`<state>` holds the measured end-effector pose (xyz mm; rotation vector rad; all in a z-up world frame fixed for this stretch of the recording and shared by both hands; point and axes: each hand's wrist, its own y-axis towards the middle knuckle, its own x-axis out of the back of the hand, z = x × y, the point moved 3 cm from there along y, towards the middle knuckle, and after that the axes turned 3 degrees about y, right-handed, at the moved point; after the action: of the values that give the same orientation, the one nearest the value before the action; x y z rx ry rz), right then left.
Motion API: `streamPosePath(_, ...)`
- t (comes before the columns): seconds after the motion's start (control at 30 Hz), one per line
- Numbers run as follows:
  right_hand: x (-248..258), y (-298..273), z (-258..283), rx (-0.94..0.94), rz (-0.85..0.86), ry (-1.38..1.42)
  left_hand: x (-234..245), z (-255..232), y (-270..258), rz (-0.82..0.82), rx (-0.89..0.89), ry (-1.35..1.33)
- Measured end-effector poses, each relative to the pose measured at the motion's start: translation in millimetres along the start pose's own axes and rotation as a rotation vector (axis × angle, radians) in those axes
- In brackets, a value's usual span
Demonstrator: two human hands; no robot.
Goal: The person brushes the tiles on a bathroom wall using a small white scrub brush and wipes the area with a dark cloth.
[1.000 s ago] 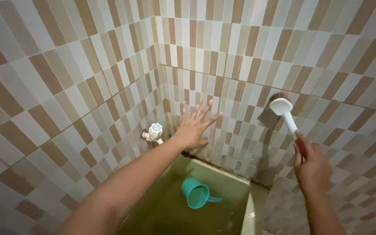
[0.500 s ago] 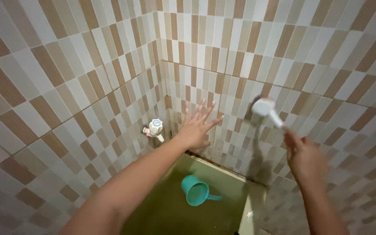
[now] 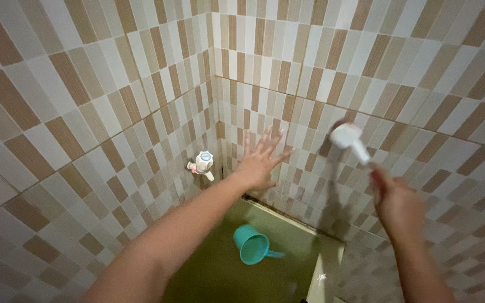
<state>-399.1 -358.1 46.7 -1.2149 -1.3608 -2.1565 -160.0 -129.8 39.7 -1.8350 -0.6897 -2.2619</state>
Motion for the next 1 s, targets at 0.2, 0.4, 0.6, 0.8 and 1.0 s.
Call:
streamPosePath(0.2, -24.8, 4.2, -8.9, -0.097, -0.007, 0.051, -3.0, 5.1, -2.2, 0.034, 0.021, -0.004)
streamPosePath(0.4, -65.4, 10.0, 5.5, 0.079, 0.122, -0.101, -7.4, 7.5, -11.0, 0.055, 0.033, -0.020)
streamPosePath(0.6, -44.7, 29.3, 52.1, -0.022, 0.326, -0.161, -8.9, 35.2, -24.2, 0.131, 0.060, 0.000)
streamPosePath(0.8, -23.0, 25.6, 77.9, -0.014, 0.034, -0.060, -10.0, 52.6, -32.4, 0.169, 0.076, -0.048)
streamPosePath(1.0, -39.9, 25.7, 92.8, 0.036, 0.222, -0.114, -25.2, 65.7, -33.6, 0.149, 0.038, -0.073)
